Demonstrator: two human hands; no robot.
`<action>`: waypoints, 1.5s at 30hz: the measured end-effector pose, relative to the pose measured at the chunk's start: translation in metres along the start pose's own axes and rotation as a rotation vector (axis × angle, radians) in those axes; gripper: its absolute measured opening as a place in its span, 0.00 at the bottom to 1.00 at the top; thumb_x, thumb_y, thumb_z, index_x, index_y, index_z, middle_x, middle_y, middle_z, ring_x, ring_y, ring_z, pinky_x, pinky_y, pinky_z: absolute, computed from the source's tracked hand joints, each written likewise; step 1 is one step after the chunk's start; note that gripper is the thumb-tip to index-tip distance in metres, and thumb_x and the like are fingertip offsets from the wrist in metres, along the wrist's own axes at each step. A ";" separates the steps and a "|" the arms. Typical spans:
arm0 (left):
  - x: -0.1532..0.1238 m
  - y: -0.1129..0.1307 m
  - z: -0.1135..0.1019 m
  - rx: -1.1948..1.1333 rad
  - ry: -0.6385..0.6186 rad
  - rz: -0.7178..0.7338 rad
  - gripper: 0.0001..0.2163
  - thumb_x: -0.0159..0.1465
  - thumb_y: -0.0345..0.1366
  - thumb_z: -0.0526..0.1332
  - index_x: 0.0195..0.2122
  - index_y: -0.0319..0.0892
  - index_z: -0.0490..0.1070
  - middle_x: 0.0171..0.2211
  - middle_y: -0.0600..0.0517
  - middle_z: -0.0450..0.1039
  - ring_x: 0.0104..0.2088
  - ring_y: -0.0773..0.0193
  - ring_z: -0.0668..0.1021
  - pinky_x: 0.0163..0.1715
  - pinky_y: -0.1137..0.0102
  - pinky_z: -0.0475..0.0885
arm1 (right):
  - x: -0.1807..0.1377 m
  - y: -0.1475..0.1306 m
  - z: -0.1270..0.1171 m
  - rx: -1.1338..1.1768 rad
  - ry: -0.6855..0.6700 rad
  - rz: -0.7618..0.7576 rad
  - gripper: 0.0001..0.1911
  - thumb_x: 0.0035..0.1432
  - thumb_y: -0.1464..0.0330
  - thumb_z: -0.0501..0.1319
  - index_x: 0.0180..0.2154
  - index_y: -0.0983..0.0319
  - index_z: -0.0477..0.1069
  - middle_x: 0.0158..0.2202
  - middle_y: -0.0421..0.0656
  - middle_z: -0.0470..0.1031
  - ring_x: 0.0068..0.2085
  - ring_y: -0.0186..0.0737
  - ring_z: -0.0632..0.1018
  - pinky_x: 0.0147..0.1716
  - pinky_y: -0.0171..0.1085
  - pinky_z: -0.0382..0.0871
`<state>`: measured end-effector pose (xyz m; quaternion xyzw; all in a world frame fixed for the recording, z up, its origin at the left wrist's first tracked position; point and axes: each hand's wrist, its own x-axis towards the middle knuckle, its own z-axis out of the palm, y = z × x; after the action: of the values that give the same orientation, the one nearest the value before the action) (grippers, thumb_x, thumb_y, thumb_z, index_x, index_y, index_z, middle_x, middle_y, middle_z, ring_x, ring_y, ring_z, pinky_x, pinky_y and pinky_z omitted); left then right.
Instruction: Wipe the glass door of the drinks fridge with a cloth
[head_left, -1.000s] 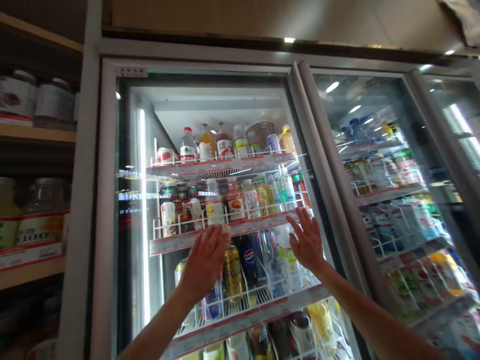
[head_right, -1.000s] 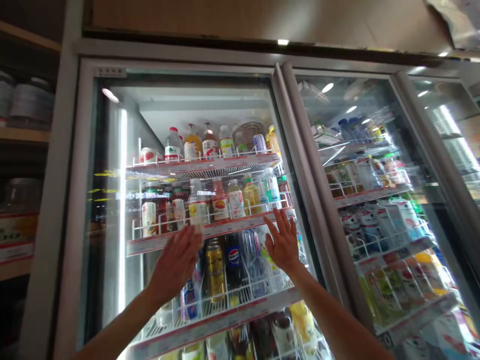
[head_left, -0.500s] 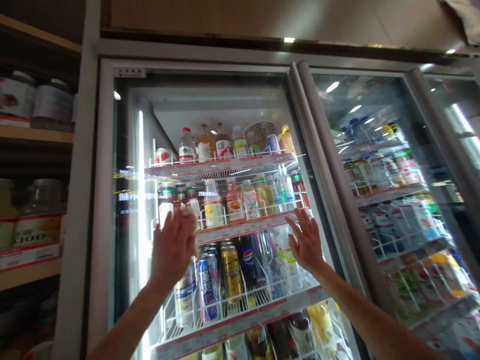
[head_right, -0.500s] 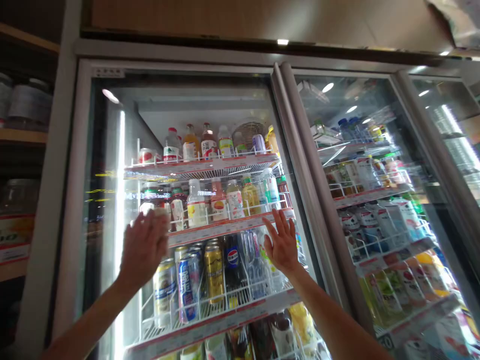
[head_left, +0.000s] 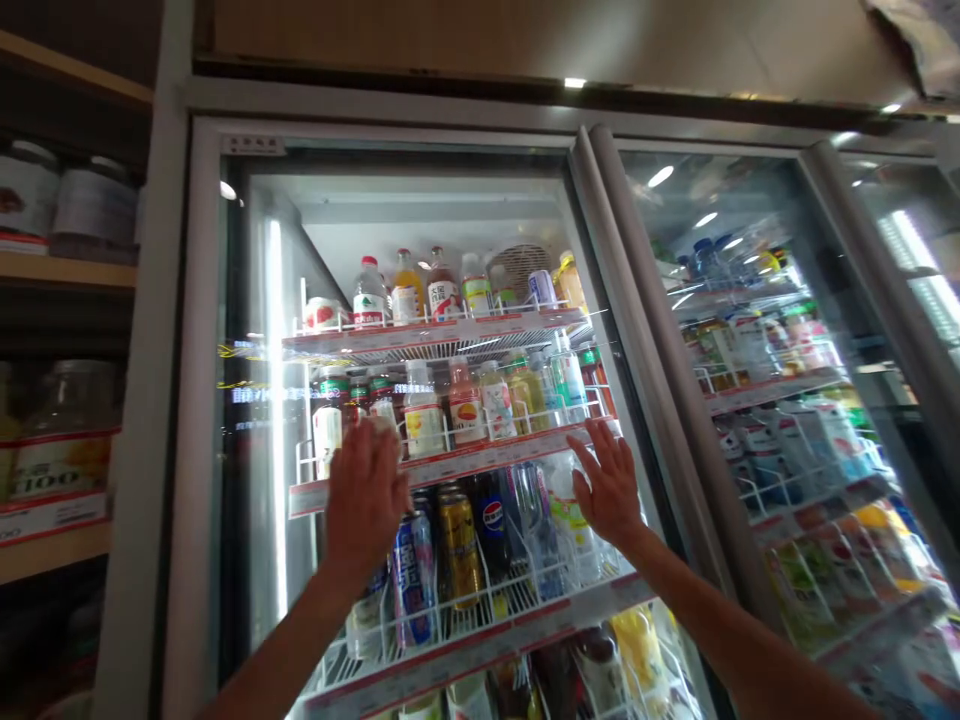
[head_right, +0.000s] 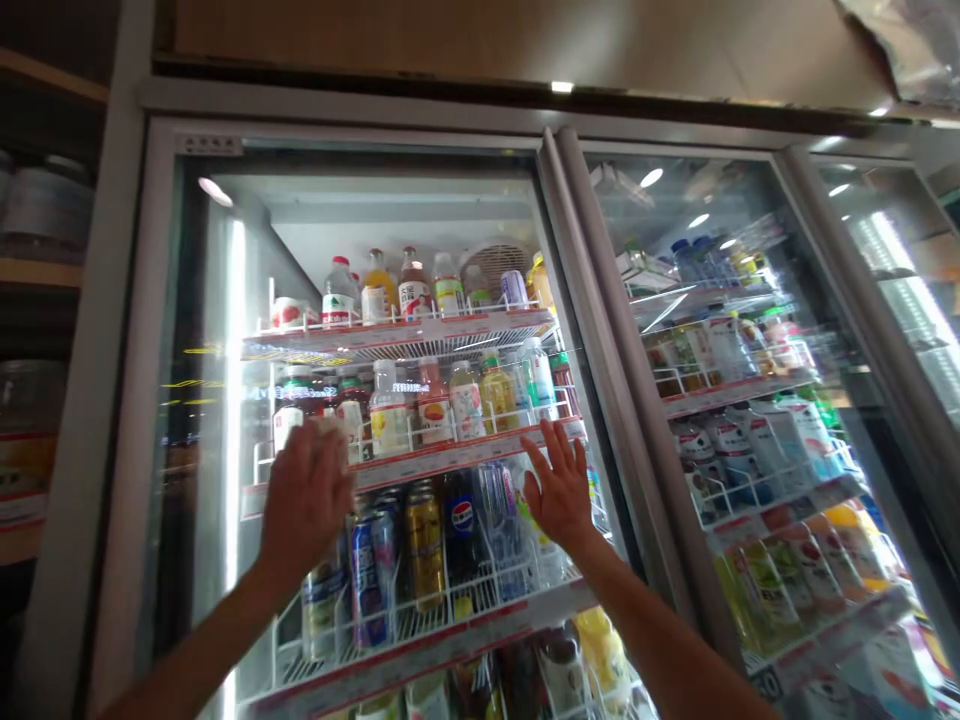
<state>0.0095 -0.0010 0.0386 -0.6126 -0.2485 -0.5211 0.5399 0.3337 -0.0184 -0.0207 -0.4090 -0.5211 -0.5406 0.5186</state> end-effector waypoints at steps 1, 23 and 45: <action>-0.004 0.007 0.000 -0.028 -0.052 0.106 0.29 0.63 0.32 0.52 0.64 0.41 0.42 0.64 0.40 0.46 0.64 0.49 0.52 0.58 0.54 0.58 | 0.000 0.000 0.000 0.001 0.005 -0.002 0.27 0.59 0.70 0.50 0.61 0.55 0.52 0.66 0.45 0.46 0.65 0.50 0.52 0.59 0.53 0.51; 0.017 0.001 0.006 -0.086 -0.017 0.173 0.27 0.63 0.29 0.52 0.63 0.43 0.48 0.64 0.43 0.49 0.64 0.53 0.52 0.59 0.56 0.57 | 0.000 0.000 0.000 0.008 -0.007 0.003 0.30 0.59 0.70 0.50 0.62 0.55 0.49 0.67 0.45 0.45 0.65 0.49 0.51 0.59 0.54 0.51; 0.040 0.010 0.017 -0.148 0.020 0.182 0.21 0.62 0.27 0.52 0.58 0.38 0.57 0.62 0.39 0.50 0.63 0.51 0.54 0.57 0.56 0.61 | 0.000 0.000 -0.001 0.007 -0.001 0.007 0.30 0.59 0.70 0.50 0.62 0.54 0.48 0.66 0.45 0.47 0.65 0.49 0.52 0.59 0.53 0.51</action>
<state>0.0373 0.0016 0.0727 -0.6654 -0.1474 -0.4930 0.5408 0.3333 -0.0194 -0.0209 -0.4093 -0.5219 -0.5365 0.5218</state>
